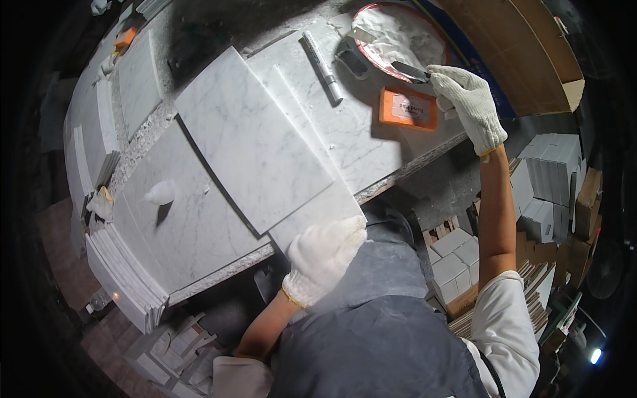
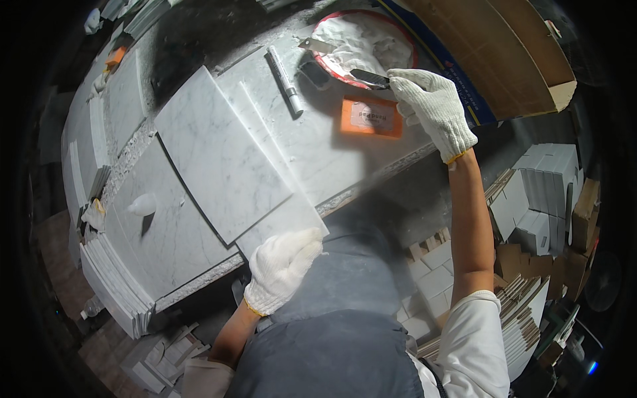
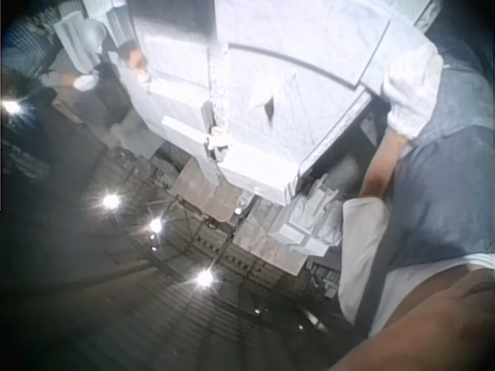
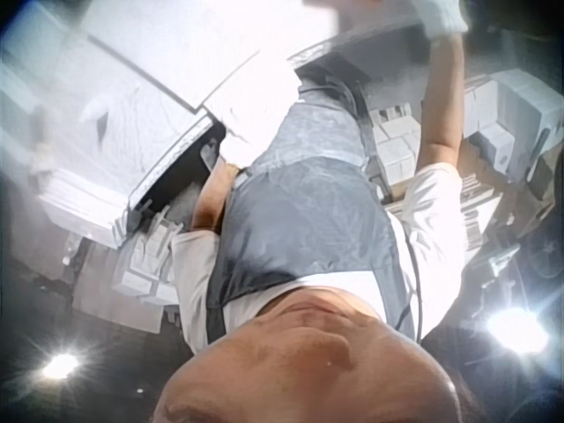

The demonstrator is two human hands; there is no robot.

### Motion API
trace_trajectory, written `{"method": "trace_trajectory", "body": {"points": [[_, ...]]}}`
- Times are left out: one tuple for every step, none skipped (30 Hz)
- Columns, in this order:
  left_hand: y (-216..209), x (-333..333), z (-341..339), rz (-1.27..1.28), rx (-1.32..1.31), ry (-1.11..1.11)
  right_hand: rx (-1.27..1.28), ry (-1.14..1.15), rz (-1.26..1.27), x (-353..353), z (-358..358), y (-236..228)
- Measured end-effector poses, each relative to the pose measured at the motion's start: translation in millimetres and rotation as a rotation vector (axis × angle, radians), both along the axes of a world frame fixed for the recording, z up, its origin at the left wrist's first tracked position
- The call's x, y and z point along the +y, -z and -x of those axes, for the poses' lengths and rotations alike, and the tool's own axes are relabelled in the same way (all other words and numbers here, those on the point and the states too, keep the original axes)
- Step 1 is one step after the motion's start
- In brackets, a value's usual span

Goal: The person uses a metal file to smooth the edges of white rectangular tiles on a workbench. They repeatedly file each edge, rotate the tile, and place it aside. A coworker is visible in the background handling similar tiles.

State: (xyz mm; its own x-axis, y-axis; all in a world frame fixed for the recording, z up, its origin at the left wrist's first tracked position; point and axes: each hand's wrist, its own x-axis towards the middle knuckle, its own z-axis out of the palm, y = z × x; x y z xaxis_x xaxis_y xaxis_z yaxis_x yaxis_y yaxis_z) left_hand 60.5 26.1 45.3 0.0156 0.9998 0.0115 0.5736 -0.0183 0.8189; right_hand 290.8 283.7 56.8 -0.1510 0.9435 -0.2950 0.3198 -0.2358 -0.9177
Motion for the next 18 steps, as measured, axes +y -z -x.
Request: {"method": "trace_trajectory", "body": {"points": [[1, 1, 0, -0.049, 0.028, 0.029, 0.005, 0.017, -0.007, 0, -1, 1], [2, 1, 0, -0.092, 0.036, 0.043, 0.01, 0.031, -0.013, 0, -1, 1], [3, 2, 1, -0.11, 0.016, 0.04, 0.024, 0.047, -0.027, -2, -1, 1], [3, 2, 1, -0.135, 0.062, 0.058, 0.038, 0.06, -0.038, -4, -2, -1], [3, 3, 1, -0.135, 0.08, 0.062, 0.065, 0.067, -0.051, -9, -2, -3], [3, 3, 1, -0.125, 0.078, 0.055, 0.063, 0.057, -0.052, -13, -2, -6], [2, 3, 1, -0.102, 0.07, 0.049, 0.06, 0.048, -0.041, -19, -1, -10], [1, 3, 1, -0.071, 0.039, 0.035, 0.038, 0.051, -0.06, -28, 2, -12], [1, 3, 1, -0.026, -0.012, 0.012, 0.019, 0.042, -0.085, -38, 6, -13], [1, 4, 1, -0.038, 0.002, 0.0, 0.078, 0.021, -0.033, -50, 9, -14], [0, 3, 1, -0.045, 0.012, 0.0, 0.14, -0.01, 0.014, -63, 12, -14], [1, 3, 1, -0.038, 0.005, -0.005, 0.171, 0.005, 0.084, -75, 20, -10], [1, 3, 1, -0.028, -0.023, -0.015, 0.183, -0.011, 0.135, -86, 26, -6], [1, 2, 1, -0.041, -0.009, -0.013, 0.19, -0.023, 0.191, -98, 33, 0], [2, 2, 1, -0.05, -0.016, -0.016, 0.22, -0.025, 0.244, -109, 40, 5], [2, 1, 1, -0.045, -0.035, -0.023, 0.208, -0.02, 0.276, -117, 48, 11], [3, 0, 1, -0.055, -0.021, -0.021, 0.233, -0.021, 0.3, -126, 55, 17], [3, -1, 1, -0.052, -0.02, -0.021, 0.184, -0.007, 0.349, -132, 59, 21]]}}
